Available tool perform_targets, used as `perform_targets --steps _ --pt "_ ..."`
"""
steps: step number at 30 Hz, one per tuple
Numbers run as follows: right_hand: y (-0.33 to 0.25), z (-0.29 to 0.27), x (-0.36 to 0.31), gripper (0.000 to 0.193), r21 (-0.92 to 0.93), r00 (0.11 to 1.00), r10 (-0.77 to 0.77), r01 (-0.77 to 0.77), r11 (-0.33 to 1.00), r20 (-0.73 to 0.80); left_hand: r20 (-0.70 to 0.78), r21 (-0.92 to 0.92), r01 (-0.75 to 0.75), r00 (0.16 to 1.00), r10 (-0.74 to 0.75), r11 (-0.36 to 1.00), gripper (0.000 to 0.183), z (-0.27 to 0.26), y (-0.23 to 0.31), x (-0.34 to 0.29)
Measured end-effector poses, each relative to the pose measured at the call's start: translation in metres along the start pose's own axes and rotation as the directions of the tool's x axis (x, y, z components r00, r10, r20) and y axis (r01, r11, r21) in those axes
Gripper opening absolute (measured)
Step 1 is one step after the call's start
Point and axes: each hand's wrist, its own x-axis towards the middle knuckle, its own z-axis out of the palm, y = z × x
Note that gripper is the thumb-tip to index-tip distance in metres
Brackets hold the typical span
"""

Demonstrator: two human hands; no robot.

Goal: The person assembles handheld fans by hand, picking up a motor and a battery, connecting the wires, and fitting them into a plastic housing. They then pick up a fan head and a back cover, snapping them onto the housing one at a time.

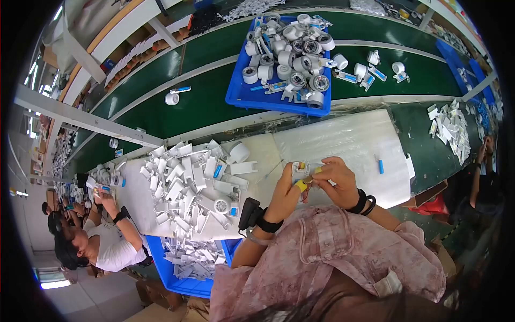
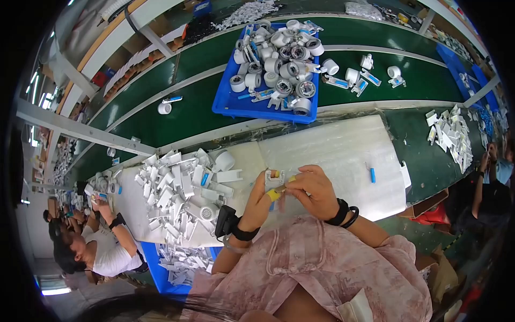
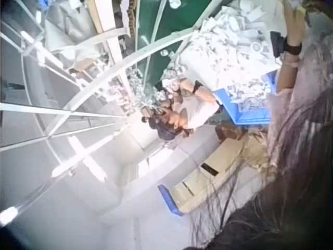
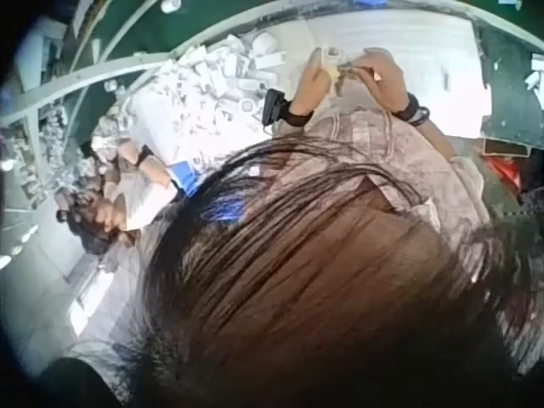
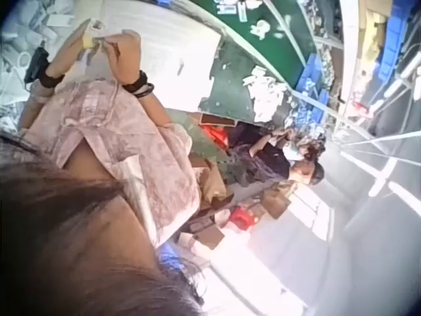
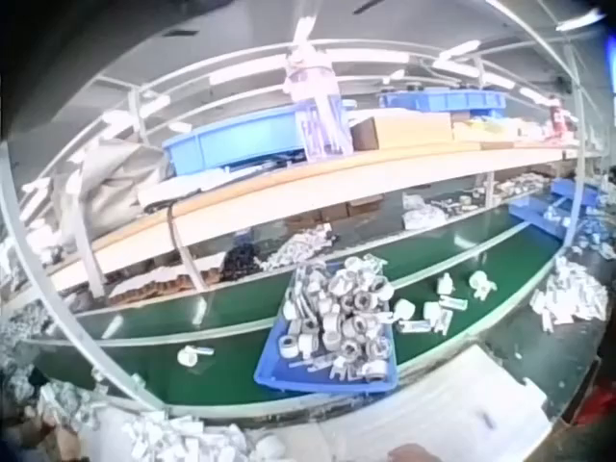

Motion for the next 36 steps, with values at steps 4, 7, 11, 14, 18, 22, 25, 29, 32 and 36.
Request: perform_targets --steps 4,7,11,14,18,22,25,29,32,36 --pt "-0.002 0.005 0.002 0.024 -0.055 0.991 -0.044 0.038 0.998 -0.125 0.006 0.145 -0.067 0.998 0.067 0.987 0.041 0.004 0.000 -0.005" --pt "-0.003 0.005 0.002 0.024 -0.065 0.991 -0.057 0.050 0.997 -0.122 -0.005 0.255 -0.100 0.994 0.105 0.962 0.043 0.006 -0.003 -0.007" --pt "-0.002 0.003 0.000 0.026 -0.078 0.990 -0.077 0.068 0.995 -0.122 -0.014 0.323 -0.099 0.994 0.110 0.941 0.045 0.009 -0.001 -0.008" --pt "-0.004 0.003 0.000 0.027 -0.084 0.989 -0.075 0.065 0.994 -0.127 0.008 0.309 -0.135 0.990 0.139 0.941 0.045 0.009 -0.003 -0.009" --pt "-0.003 0.001 0.000 0.026 -0.087 0.989 -0.081 0.070 0.994 -0.123 0.011 0.323 -0.114 0.993 0.117 0.940 0.046 0.010 -0.002 -0.008" --pt "-0.003 0.001 0.000 0.024 -0.091 0.988 -0.097 0.086 0.992 -0.123 0.010 0.343 -0.114 0.993 0.117 0.932 0.047 0.011 -0.001 -0.010" --pt "-0.001 0.004 -0.002 0.024 -0.098 0.985 -0.092 0.078 0.992 -0.144 0.009 0.355 -0.107 0.994 0.111 0.929 0.047 0.012 -0.001 -0.010" --pt "0.001 0.005 -0.004 0.024 -0.107 0.985 -0.087 0.072 0.992 -0.148 -0.006 0.366 -0.094 0.995 0.103 0.926 0.047 0.015 0.000 -0.010" --pt "-0.002 0.005 -0.003 0.024 -0.113 0.985 -0.099 0.083 0.990 -0.144 0.001 0.337 -0.115 0.993 0.122 0.934 0.046 0.014 -0.001 -0.011" --pt "-0.005 0.004 0.001 0.024 -0.102 0.987 -0.083 0.069 0.992 -0.140 -0.008 0.312 -0.132 0.990 0.141 0.941 0.043 0.014 -0.005 -0.012"
